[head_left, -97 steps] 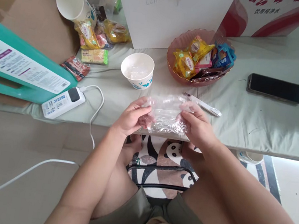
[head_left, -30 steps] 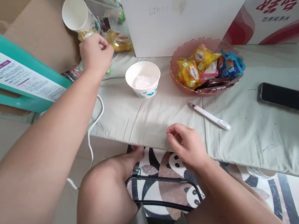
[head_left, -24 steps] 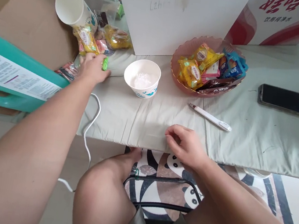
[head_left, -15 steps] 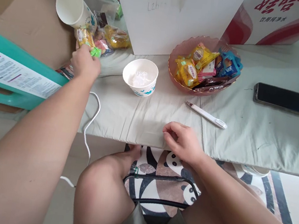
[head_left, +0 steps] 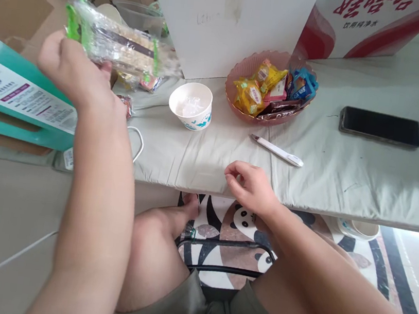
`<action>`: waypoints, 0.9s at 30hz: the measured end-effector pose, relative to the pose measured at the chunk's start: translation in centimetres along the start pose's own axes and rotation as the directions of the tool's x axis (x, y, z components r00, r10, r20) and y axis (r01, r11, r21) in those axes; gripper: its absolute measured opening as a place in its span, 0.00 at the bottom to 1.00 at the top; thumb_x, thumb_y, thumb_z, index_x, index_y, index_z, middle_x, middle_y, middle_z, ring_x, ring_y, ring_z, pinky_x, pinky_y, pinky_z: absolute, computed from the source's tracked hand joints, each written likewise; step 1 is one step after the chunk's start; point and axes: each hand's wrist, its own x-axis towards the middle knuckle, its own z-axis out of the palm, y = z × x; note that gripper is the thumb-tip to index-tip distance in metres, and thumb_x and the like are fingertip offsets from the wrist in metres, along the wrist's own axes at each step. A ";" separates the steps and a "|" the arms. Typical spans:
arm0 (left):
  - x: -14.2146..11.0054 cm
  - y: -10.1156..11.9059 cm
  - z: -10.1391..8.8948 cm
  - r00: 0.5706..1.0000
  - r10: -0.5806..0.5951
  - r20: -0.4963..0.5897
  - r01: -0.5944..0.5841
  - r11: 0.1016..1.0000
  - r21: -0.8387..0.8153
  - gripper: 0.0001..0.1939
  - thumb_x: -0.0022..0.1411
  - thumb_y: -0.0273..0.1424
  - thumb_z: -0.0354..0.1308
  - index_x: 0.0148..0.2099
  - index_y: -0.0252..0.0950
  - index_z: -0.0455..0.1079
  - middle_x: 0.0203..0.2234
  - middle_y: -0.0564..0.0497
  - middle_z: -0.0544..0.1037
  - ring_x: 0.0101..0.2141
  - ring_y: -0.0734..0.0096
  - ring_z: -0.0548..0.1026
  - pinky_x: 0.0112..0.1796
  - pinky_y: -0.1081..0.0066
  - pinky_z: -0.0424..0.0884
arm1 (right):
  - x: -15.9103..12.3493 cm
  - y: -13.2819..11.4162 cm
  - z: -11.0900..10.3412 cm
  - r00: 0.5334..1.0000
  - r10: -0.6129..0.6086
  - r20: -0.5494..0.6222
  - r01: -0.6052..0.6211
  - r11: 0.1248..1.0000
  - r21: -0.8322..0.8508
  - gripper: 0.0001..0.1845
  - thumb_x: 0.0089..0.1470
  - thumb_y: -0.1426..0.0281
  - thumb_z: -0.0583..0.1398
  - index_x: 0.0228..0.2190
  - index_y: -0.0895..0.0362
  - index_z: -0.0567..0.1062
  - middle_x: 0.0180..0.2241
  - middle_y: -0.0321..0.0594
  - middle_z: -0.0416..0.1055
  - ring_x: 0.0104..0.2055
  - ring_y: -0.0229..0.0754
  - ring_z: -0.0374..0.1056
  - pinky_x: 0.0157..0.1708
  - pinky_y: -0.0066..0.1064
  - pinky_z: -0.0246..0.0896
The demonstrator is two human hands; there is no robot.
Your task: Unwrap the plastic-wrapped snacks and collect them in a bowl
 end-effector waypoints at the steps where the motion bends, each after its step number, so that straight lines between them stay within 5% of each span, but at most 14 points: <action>1: -1.8 0.8 0.3 0.999 -0.010 -0.034 0.005 0.992 -0.129 0.09 0.59 0.23 0.50 0.37 0.42 0.54 0.36 0.52 0.71 0.47 0.68 0.75 0.50 0.66 0.74 | 0.1 0.1 0.0 1.000 0.021 -0.010 -0.021 0.999 0.033 0.03 0.55 0.70 0.56 0.30 0.54 0.70 0.29 0.38 0.72 0.32 0.39 0.67 0.34 0.32 0.61; 3: -5.7 2.3 0.9 0.993 -0.090 -0.080 0.063 0.953 -0.295 0.10 0.53 0.24 0.52 0.35 0.41 0.54 0.33 0.53 0.72 0.39 0.72 0.75 0.43 0.70 0.76 | 0.4 0.4 0.2 0.995 0.088 -0.050 -0.080 0.986 0.148 0.04 0.55 0.67 0.58 0.34 0.54 0.70 0.32 0.39 0.74 0.35 0.40 0.69 0.36 0.33 0.64; 5: -9.5 3.1 1.3 0.955 -0.295 0.043 0.290 0.889 -0.354 0.08 0.51 0.23 0.54 0.34 0.40 0.60 0.36 0.52 0.76 0.37 0.75 0.75 0.39 0.76 0.76 | 0.8 0.7 0.2 0.978 0.182 -0.104 -0.141 0.938 0.315 0.13 0.55 0.63 0.59 0.42 0.53 0.69 0.39 0.41 0.75 0.38 0.41 0.71 0.37 0.34 0.66; 9: -15.2 2.3 1.6 0.770 -0.550 0.322 0.627 0.745 -0.226 0.06 0.51 0.24 0.58 0.34 0.38 0.70 0.29 0.52 0.76 0.28 0.78 0.72 0.29 0.80 0.73 | 1.1 0.8 -0.2 0.946 0.291 -0.141 -0.162 0.805 0.571 0.24 0.55 0.55 0.59 0.51 0.49 0.64 0.52 0.43 0.71 0.46 0.44 0.72 0.40 0.36 0.70; 12: -17.5 -0.2 1.5 0.668 -0.638 0.384 0.717 0.690 -0.100 0.05 0.55 0.27 0.59 0.36 0.38 0.73 0.26 0.52 0.76 0.25 0.76 0.73 0.26 0.78 0.73 | 0.9 0.7 -0.7 0.962 0.265 -0.072 -0.157 0.745 0.649 0.28 0.53 0.56 0.61 0.53 0.47 0.63 0.50 0.41 0.71 0.45 0.45 0.72 0.41 0.37 0.72; 16: -18.8 -2.9 1.4 0.670 -0.539 0.511 0.638 0.770 -0.024 0.12 0.62 0.41 0.61 0.43 0.40 0.73 0.34 0.49 0.80 0.30 0.70 0.78 0.28 0.73 0.75 | 0.6 0.7 -0.7 0.961 0.274 -0.033 -0.185 0.729 0.659 0.24 0.54 0.61 0.61 0.52 0.48 0.65 0.45 0.39 0.72 0.41 0.43 0.72 0.38 0.35 0.72; 22: -18.8 -3.7 1.0 0.741 -0.323 0.589 0.367 0.929 0.047 0.27 0.61 0.47 0.67 0.57 0.48 0.65 0.40 0.49 0.80 0.37 0.64 0.81 0.35 0.66 0.78 | 0.6 0.3 -0.3 0.979 0.199 0.046 -0.181 0.738 0.650 0.31 0.52 0.61 0.64 0.56 0.46 0.63 0.51 0.40 0.72 0.44 0.44 0.73 0.42 0.37 0.72; 25: -19.0 -4.1 0.6 0.780 -0.210 0.590 0.238 0.971 0.031 0.24 0.62 0.51 0.66 0.53 0.48 0.65 0.38 0.51 0.77 0.35 0.67 0.78 0.35 0.68 0.76 | 1.1 0.2 0.2 0.969 0.245 0.013 -0.206 0.784 0.585 0.27 0.52 0.60 0.67 0.51 0.49 0.65 0.50 0.41 0.72 0.41 0.42 0.71 0.39 0.35 0.71; 27: -19.4 -4.5 0.4 0.768 -0.096 0.633 0.147 0.989 -0.029 0.22 0.64 0.55 0.62 0.49 0.46 0.66 0.39 0.51 0.75 0.34 0.70 0.76 0.35 0.69 0.74 | 1.5 0.3 0.5 0.951 0.305 -0.037 -0.243 0.820 0.518 0.24 0.52 0.58 0.68 0.47 0.52 0.67 0.44 0.40 0.73 0.39 0.41 0.70 0.38 0.34 0.69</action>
